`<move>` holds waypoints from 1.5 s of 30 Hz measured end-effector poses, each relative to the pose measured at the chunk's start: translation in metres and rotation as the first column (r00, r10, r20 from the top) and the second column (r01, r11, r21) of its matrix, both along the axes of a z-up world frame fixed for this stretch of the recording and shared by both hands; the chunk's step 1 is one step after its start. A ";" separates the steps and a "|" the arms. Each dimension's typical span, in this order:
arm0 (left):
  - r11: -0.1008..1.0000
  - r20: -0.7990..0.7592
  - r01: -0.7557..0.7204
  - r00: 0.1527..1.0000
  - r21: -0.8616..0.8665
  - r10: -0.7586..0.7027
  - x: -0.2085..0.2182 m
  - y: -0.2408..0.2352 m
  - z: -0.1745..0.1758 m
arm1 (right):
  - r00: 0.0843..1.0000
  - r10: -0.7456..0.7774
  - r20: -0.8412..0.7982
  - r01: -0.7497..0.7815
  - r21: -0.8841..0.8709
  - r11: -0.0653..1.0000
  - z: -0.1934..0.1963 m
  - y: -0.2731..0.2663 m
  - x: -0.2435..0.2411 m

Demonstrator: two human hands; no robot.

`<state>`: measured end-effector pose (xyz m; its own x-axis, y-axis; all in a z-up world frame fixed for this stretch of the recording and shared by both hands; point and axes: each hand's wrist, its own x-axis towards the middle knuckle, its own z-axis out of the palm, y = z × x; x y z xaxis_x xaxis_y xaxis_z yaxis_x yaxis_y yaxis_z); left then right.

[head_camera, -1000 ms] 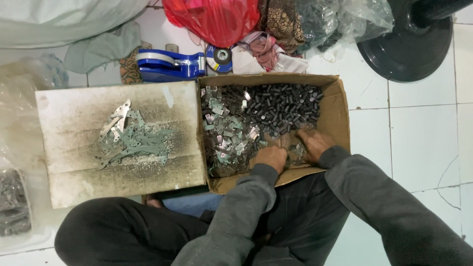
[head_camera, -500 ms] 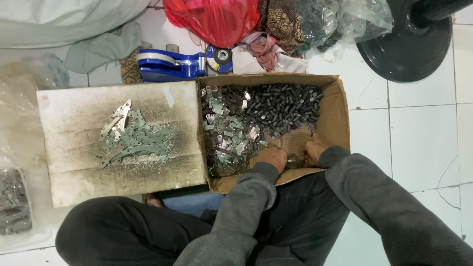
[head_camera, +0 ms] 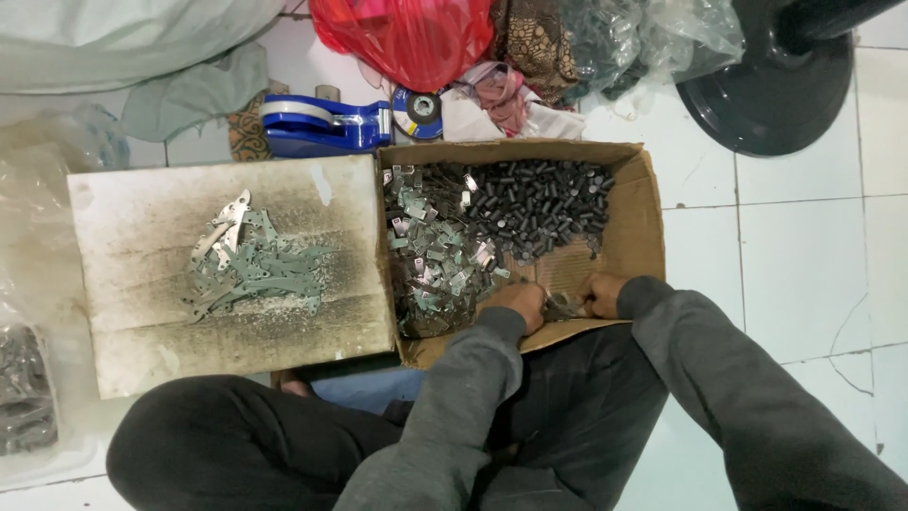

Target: Sorting small metal components from a bulk cardboard box and placing them into small plastic bags.

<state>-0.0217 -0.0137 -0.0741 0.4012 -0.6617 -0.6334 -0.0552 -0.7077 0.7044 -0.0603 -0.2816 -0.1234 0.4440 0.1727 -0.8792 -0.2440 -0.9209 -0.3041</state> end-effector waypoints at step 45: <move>0.805 0.447 -0.518 0.670 -0.289 0.592 0.045 0.399 0.164 | 0.792 -0.516 0.328 0.108 0.756 0.646 0.124 0.418 0.094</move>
